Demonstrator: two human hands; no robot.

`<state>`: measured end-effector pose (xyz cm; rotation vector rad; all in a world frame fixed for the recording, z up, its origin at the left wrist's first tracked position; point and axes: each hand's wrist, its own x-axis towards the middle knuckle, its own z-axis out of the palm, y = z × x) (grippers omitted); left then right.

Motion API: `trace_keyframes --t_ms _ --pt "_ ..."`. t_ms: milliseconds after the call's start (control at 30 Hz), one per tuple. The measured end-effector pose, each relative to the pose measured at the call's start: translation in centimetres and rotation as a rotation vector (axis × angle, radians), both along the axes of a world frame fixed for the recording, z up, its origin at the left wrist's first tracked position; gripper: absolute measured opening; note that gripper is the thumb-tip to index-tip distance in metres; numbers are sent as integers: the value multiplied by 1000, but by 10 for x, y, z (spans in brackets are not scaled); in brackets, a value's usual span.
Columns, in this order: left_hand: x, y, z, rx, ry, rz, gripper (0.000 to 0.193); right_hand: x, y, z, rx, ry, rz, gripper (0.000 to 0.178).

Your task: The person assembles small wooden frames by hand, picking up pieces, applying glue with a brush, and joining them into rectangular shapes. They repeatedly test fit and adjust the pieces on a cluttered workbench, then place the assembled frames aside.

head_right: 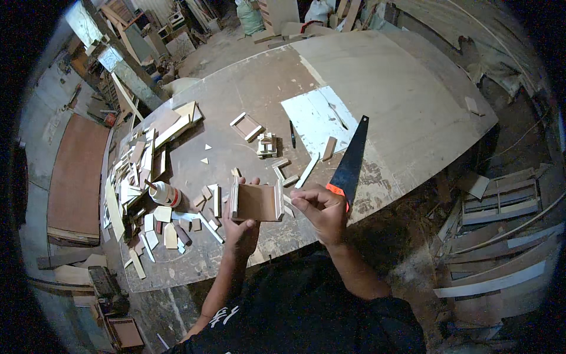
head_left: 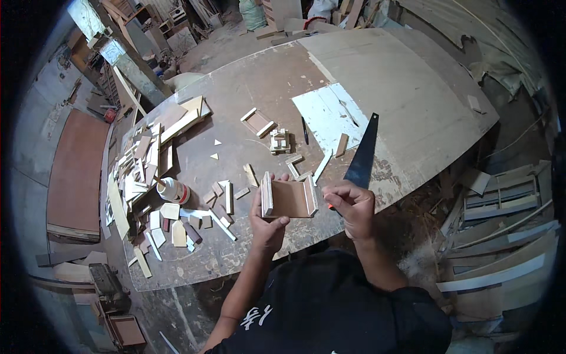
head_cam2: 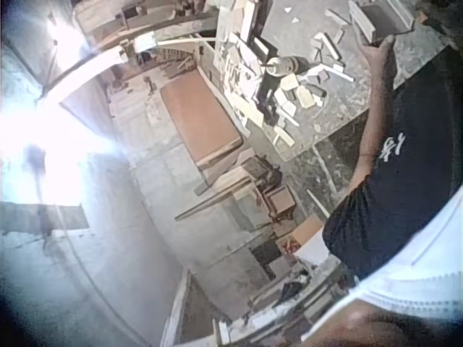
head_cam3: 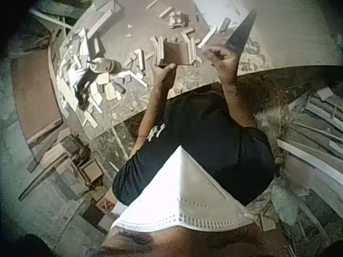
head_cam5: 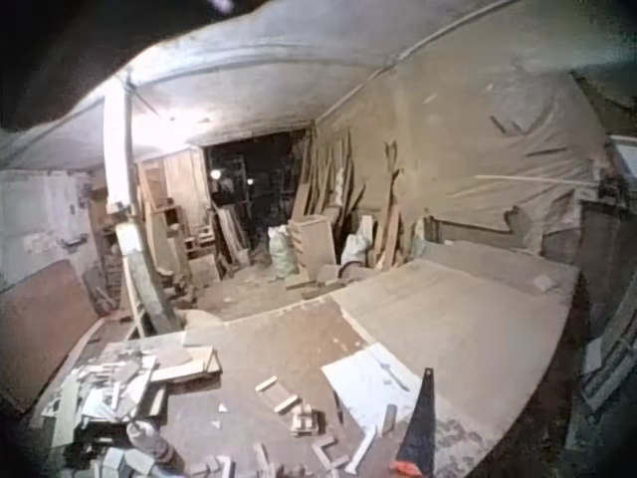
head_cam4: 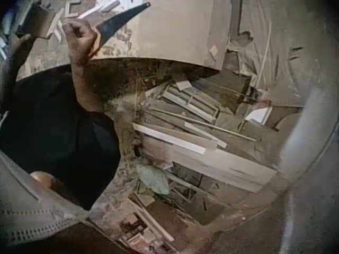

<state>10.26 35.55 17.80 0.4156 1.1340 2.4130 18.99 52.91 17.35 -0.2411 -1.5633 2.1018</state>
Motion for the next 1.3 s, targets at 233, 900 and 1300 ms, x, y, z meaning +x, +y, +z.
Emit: trace_keyframes --t_ms 233,900,1300 --pt "-10 -6 -7 -220 117 -89 97 -10 -4 2 -120 37 338 84" --pt "-40 -14 19 -420 304 -10 16 -27 -9 -3 923 108 308 105" --pt "-42 -3 45 -494 252 -83 9 -28 -13 7 1180 119 229 106"
